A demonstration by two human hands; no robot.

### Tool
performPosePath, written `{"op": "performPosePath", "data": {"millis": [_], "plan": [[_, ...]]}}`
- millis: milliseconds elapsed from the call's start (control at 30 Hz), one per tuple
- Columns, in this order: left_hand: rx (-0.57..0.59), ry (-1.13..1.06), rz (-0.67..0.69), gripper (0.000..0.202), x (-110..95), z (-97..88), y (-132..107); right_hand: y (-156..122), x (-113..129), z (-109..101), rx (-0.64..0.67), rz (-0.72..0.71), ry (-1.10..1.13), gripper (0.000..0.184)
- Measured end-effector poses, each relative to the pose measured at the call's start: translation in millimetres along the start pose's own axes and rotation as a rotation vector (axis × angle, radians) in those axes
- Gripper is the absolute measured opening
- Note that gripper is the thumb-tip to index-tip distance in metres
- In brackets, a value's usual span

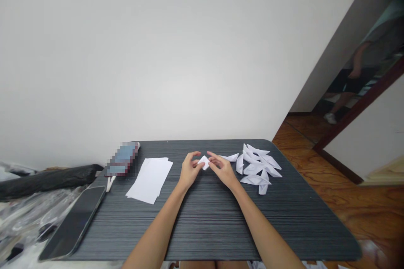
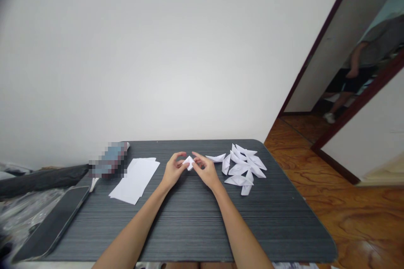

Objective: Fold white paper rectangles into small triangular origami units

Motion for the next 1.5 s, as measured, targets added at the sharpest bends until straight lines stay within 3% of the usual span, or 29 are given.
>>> {"op": "performPosePath", "data": {"millis": [100, 200, 400, 533, 633, 867, 967, 1067, 1233, 1400, 1500], "plan": [[-0.004, 0.116, 0.068, 0.033, -5, 2.1, -2, 2, -6, 0, -0.027, 0.14, 0.093, 0.021], [0.018, 0.184, 0.054, 0.027, -7, 4.7, -2, 3, -9, 0, -0.052, 0.153, 0.127, 0.017], [0.325, 0.051, -0.204, 0.039, -1, 9.4, -4, 3, -4, 1, -0.014, 0.122, 0.184, 0.017], [0.419, 0.005, -0.217, 0.037, -7, 11.4, -7, 1, 1, 0, 0.115, 0.15, 0.178, 0.019], [0.476, -0.027, -0.235, 0.039, -14, 16.1, -9, 1, 4, -2, 0.089, 0.113, 0.133, 0.024], [0.376, -0.085, -0.323, 0.052, -15, 26.3, -13, 1, 12, 2, 0.053, 0.133, 0.152, 0.032], [0.35, -0.036, -0.325, 0.056, -14, 25.3, -14, 1, 11, 4, 0.071, 0.21, 0.171, 0.034], [0.373, -0.039, -0.284, 0.051, -16, 24.0, -14, 0, 8, 5, 0.116, 0.259, 0.209, 0.033], [0.442, -0.117, -0.243, 0.035, -16, 24.0, -12, 2, 7, -1, -0.011, 0.205, 0.177, 0.032], [0.392, -0.058, -0.214, 0.036, -14, 18.5, -11, 1, 14, -4, 0.147, 0.188, 0.211, 0.025], [0.366, 0.075, -0.186, 0.037, -14, 15.1, -11, -1, 13, -5, 0.161, 0.128, 0.126, 0.024]]}}
Point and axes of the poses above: each hand's wrist, its own y-axis towards the middle knuckle, its own z-axis out of the palm, x = y × z, the point moved 1 cm from there along y, towards the middle knuckle, and after that the axes turned 2 degrees about -x, right-handed, at the moved point
